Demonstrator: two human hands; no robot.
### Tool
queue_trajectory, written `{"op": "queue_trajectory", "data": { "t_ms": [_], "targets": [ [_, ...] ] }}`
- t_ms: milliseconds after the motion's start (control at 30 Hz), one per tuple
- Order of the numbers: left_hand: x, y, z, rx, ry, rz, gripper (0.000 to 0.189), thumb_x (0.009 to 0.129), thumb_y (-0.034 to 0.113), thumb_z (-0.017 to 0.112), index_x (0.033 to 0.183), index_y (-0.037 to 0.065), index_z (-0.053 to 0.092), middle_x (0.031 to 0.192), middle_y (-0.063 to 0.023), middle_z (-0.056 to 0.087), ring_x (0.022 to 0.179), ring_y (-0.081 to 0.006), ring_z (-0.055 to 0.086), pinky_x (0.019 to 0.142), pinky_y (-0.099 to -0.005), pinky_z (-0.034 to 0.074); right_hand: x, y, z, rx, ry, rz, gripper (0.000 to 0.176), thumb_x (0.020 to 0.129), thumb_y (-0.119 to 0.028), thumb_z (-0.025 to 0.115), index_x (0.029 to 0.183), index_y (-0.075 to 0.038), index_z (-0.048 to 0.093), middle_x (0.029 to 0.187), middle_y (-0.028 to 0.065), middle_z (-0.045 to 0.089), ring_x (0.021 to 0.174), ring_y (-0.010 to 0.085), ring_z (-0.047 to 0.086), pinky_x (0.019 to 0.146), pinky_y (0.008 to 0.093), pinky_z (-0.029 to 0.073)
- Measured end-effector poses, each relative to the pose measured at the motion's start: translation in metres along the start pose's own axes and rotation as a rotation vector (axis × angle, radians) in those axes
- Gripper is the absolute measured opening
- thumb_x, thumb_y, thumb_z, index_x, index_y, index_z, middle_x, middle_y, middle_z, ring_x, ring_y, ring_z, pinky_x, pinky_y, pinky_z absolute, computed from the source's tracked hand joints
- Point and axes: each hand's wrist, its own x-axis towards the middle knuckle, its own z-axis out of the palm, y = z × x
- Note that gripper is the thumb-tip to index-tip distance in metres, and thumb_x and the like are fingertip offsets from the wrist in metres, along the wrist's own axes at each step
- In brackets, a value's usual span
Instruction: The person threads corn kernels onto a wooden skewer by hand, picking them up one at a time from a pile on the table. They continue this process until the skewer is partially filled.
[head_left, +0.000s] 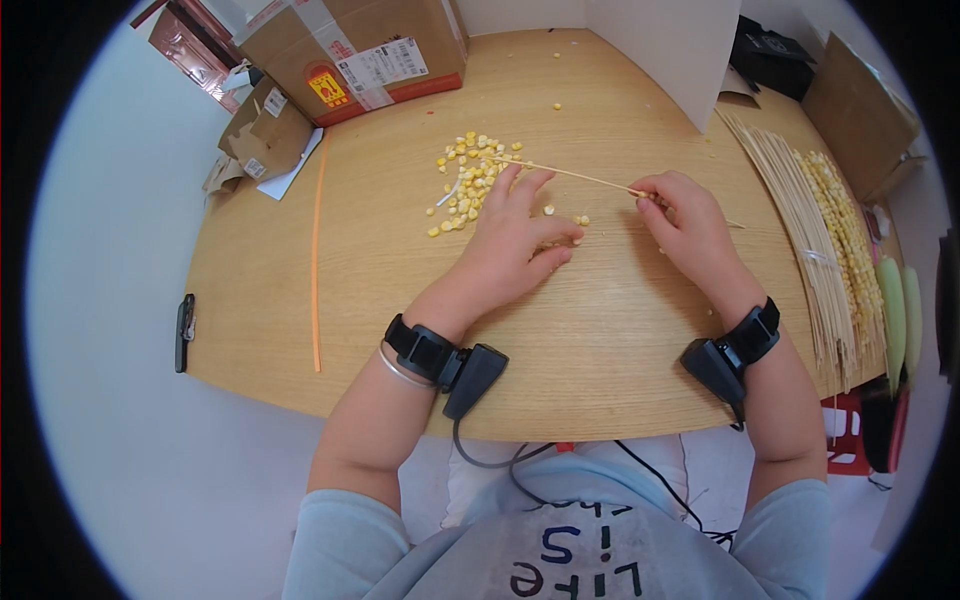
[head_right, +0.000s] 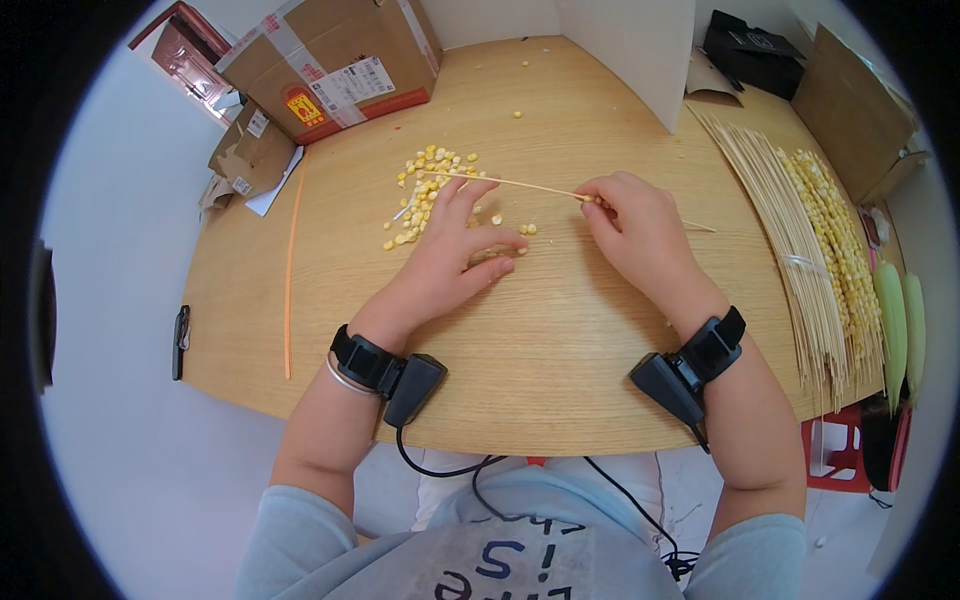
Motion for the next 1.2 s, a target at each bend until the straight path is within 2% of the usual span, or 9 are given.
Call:
{"op": "queue_trajectory", "data": {
  "t_ms": [167,233,300,400,500,633,900,1133,1200],
  "targets": [
    [0.004,-0.004,-0.001,-0.023,0.002,0.025,0.014,0.076,0.020,0.071,0.086,0.013,0.065,0.135,-0.0165,0.040,0.129,-0.0421,0.027,0.108,-0.0490,0.023,-0.001,0.003,0.000,-0.002,-0.010,-0.019,0.015,0.082,-0.009,0.058,0.094,-0.001,0.065,0.082,0.0141,0.062,0.071,0.0274,0.060,0.064,0.0346,0.047],
    [-0.001,-0.008,0.003,-0.039,0.018,0.003,0.013,0.076,0.020,0.071,0.084,0.012,0.064,0.134,-0.0168,0.041,0.128,-0.0422,0.028,0.107,-0.0484,0.024,-0.003,0.004,0.001,-0.057,-0.001,-0.021,0.017,0.084,-0.010,0.059,0.097,-0.001,0.064,0.088,0.0152,0.064,0.079,0.0276,0.062,0.070,0.0334,0.049],
    [0.000,-0.012,0.006,-0.017,0.058,0.078,0.014,0.075,0.022,0.071,0.083,0.013,0.065,0.132,-0.0177,0.042,0.126,-0.0417,0.030,0.106,-0.0477,0.025,-0.006,0.012,0.003,-0.028,-0.024,-0.051,0.018,0.085,-0.011,0.059,0.099,-0.001,0.064,0.091,0.0152,0.064,0.082,0.0269,0.063,0.073,0.0329,0.049],
    [-0.002,-0.018,0.013,-0.025,0.099,0.102,0.015,0.079,0.027,0.068,0.088,0.016,0.069,0.133,-0.0192,0.043,0.127,-0.0424,0.030,0.107,-0.0498,0.023,-0.001,0.020,0.004,-0.014,-0.037,-0.049,0.021,0.088,-0.015,0.059,0.102,0.000,0.063,0.097,0.0137,0.065,0.091,0.0235,0.063,0.082,0.0312,0.049],
    [0.003,-0.025,0.023,-0.027,0.095,0.156,0.018,0.082,0.033,0.063,0.094,0.022,0.072,0.136,-0.0202,0.042,0.128,-0.0437,0.030,0.109,-0.0512,0.019,0.000,0.025,0.004,0.028,-0.088,0.004,0.022,0.089,-0.013,0.059,0.105,0.001,0.062,0.100,0.0109,0.065,0.093,0.0178,0.061,0.084,0.0284,0.046],
    [0.009,-0.024,0.027,-0.017,0.077,0.118,0.014,0.077,0.031,0.065,0.088,0.027,0.073,0.134,-0.0191,0.046,0.125,-0.0408,0.035,0.107,-0.0478,0.023,0.005,0.050,0.002,0.137,-0.158,0.051,0.024,0.093,-0.012,0.055,0.111,0.003,0.060,0.108,0.0090,0.063,0.096,0.0137,0.058,0.086,0.0256,0.043],
    [0.006,-0.021,0.020,0.008,0.110,0.045,0.012,0.065,0.031,0.073,0.075,0.024,0.070,0.122,-0.0134,0.054,0.118,-0.0348,0.040,0.096,-0.0442,0.036,0.010,0.049,0.002,0.103,-0.153,0.077,0.026,0.094,-0.014,0.054,0.112,0.003,0.059,0.110,0.0076,0.063,0.096,0.0110,0.056,0.085,0.0246,0.043],
    [0.011,-0.027,0.022,-0.087,0.134,0.042,0.013,0.063,0.026,0.071,0.070,0.016,0.068,0.113,-0.0101,0.058,0.114,-0.0327,0.042,0.093,-0.0383,0.038,0.008,0.049,0.004,0.137,-0.130,0.069,0.025,0.094,-0.014,0.054,0.111,0.003,0.060,0.108,0.0073,0.063,0.093,0.0098,0.055,0.083,0.0231,0.043],
    [0.005,-0.024,0.006,-0.101,0.273,-0.031,0.016,0.065,0.024,0.071,0.073,0.011,0.067,0.101,-0.0098,0.063,0.103,-0.0284,0.053,0.085,-0.0361,0.044,0.007,0.046,0.004,0.112,-0.117,0.071,0.025,0.093,-0.013,0.054,0.111,0.003,0.060,0.107,0.0071,0.063,0.093,0.0096,0.055,0.083,0.0229,0.043]
  ]
}}
